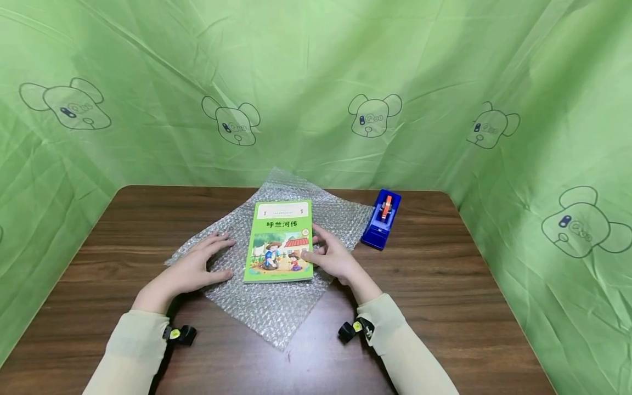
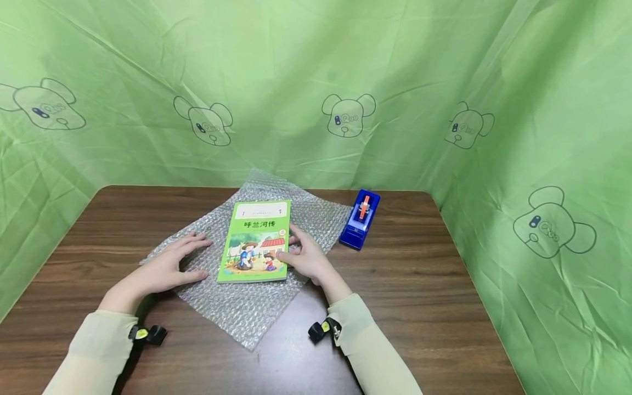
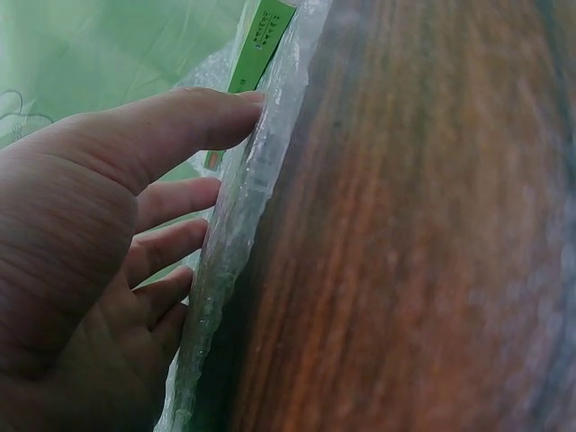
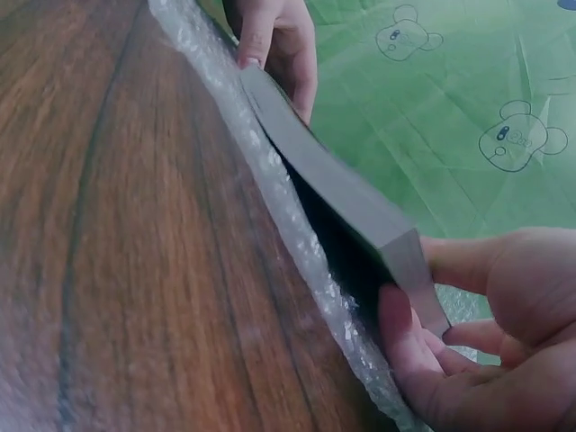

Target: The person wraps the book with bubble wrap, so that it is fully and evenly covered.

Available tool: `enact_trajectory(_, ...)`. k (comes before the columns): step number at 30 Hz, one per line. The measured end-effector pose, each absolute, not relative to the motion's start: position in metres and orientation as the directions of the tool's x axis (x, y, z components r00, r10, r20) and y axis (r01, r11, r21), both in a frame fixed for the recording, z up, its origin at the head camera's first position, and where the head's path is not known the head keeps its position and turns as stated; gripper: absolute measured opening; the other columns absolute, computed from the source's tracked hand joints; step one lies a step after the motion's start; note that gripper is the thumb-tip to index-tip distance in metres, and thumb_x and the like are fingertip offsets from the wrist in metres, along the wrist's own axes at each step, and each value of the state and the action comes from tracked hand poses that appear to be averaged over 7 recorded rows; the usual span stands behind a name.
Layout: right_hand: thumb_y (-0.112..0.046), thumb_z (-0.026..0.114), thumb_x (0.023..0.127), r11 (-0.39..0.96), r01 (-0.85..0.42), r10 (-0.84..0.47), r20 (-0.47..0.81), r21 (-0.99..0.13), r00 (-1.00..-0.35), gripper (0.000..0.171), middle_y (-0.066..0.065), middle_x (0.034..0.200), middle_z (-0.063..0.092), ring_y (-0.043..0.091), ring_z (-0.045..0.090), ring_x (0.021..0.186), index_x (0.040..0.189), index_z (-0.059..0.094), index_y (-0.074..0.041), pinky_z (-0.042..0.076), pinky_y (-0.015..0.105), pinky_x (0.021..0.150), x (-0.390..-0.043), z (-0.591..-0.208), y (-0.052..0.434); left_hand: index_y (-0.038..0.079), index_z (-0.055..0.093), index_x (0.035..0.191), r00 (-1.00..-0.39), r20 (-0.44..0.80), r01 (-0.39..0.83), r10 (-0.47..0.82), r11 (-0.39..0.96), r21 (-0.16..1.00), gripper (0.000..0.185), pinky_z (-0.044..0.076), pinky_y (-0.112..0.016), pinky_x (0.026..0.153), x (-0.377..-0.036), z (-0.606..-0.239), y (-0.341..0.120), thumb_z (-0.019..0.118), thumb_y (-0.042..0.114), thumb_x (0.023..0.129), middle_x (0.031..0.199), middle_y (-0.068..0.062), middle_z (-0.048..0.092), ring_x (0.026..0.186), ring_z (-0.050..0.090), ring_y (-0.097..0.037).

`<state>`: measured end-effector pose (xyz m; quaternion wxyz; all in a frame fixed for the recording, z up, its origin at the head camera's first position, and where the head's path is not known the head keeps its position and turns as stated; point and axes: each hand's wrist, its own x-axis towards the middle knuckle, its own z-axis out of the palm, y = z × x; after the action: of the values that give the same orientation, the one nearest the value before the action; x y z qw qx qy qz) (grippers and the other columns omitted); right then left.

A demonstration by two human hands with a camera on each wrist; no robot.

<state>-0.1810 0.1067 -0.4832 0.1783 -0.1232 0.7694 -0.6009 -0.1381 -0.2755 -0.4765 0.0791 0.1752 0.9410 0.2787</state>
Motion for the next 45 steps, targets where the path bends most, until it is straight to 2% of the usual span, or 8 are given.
enact_trajectory(8, -0.010, 0.080, 0.101, 0.261, 0.007, -0.405, -0.116, -0.965, -0.907, 0.086, 0.018, 0.138, 0.058, 0.016, 0.058, 0.082, 0.173, 0.033, -0.015, 0.052, 0.026, 0.065, -0.1801, -0.4818, 0.1041, 0.008, 0.052, 0.162, -0.926, -0.056, 0.281, 0.372, 0.782, 0.556, 0.082, 0.021, -0.079, 0.124, -0.1395, -0.4746, -0.2767, 0.087, 0.041, 0.095, 0.173, -0.022, 0.036, 0.162, 0.020, -0.053)
enact_trajectory(20, -0.014, 0.084, 0.097, 0.370, -0.039, -0.343, -0.098, -0.928, -0.934, 0.084, 0.014, 0.134, 0.063, 0.017, 0.061, 0.088, 0.169, 0.041, -0.009, 0.054, 0.026, 0.070, -0.1786, -0.4845, 0.0998, 0.005, 0.055, 0.158, -0.927, -0.021, 0.300, 0.376, 0.771, 0.561, 0.081, 0.022, -0.079, 0.124, -0.1355, -0.4718, -0.2732, 0.089, 0.039, 0.093, 0.170, -0.025, 0.040, 0.161, 0.023, -0.055)
enact_trajectory(26, -0.012, 0.086, 0.092, 0.411, -0.030, -0.305, -0.107, -0.911, -0.946, 0.083, 0.012, 0.120, 0.068, 0.018, 0.065, 0.086, 0.163, 0.045, -0.002, 0.057, 0.029, 0.073, -0.1763, -0.4845, 0.0973, 0.005, 0.055, 0.159, -0.928, -0.029, 0.294, 0.371, 0.779, 0.555, 0.082, 0.023, -0.079, 0.123, -0.1341, -0.4734, -0.2714, 0.088, 0.040, 0.093, 0.170, -0.025, 0.040, 0.161, 0.023, -0.054)
enact_trajectory(32, -0.015, 0.087, 0.091, 0.456, -0.030, -0.287, -0.115, -0.890, -0.951, 0.086, 0.008, 0.102, 0.066, 0.018, 0.064, 0.085, 0.164, 0.042, -0.002, 0.057, 0.031, 0.075, -0.1760, -0.4859, 0.0976, 0.005, 0.054, 0.159, -0.930, -0.031, 0.292, 0.367, 0.785, 0.546, 0.081, 0.023, -0.079, 0.123, -0.1345, -0.4729, -0.2698, 0.088, 0.041, 0.094, 0.170, -0.026, 0.040, 0.160, 0.023, -0.055)
enact_trajectory(38, -0.012, 0.087, 0.090, 0.446, -0.022, -0.305, -0.129, -0.895, -0.943, 0.085, 0.009, 0.099, 0.065, 0.018, 0.063, 0.080, 0.162, 0.042, -0.002, 0.056, 0.029, 0.068, -0.1759, -0.4840, 0.0993, 0.006, 0.055, 0.159, -0.930, -0.027, 0.293, 0.366, 0.785, 0.545, 0.081, 0.025, -0.080, 0.122, -0.1342, -0.4723, -0.2705, 0.088, 0.041, 0.093, 0.170, -0.026, 0.040, 0.160, 0.024, -0.055)
enact_trajectory(45, -0.007, 0.086, 0.091, 0.430, 0.004, -0.313, -0.154, -0.903, -0.937, 0.080, 0.010, 0.102, 0.064, 0.018, 0.063, 0.082, 0.160, 0.044, -0.005, 0.058, 0.031, 0.071, -0.1755, -0.4801, 0.1006, 0.007, 0.055, 0.159, -0.931, -0.039, 0.284, 0.364, 0.783, 0.553, 0.081, 0.023, -0.080, 0.123, -0.1327, -0.4697, -0.2706, 0.088, 0.042, 0.093, 0.171, -0.025, 0.039, 0.161, 0.023, -0.054)
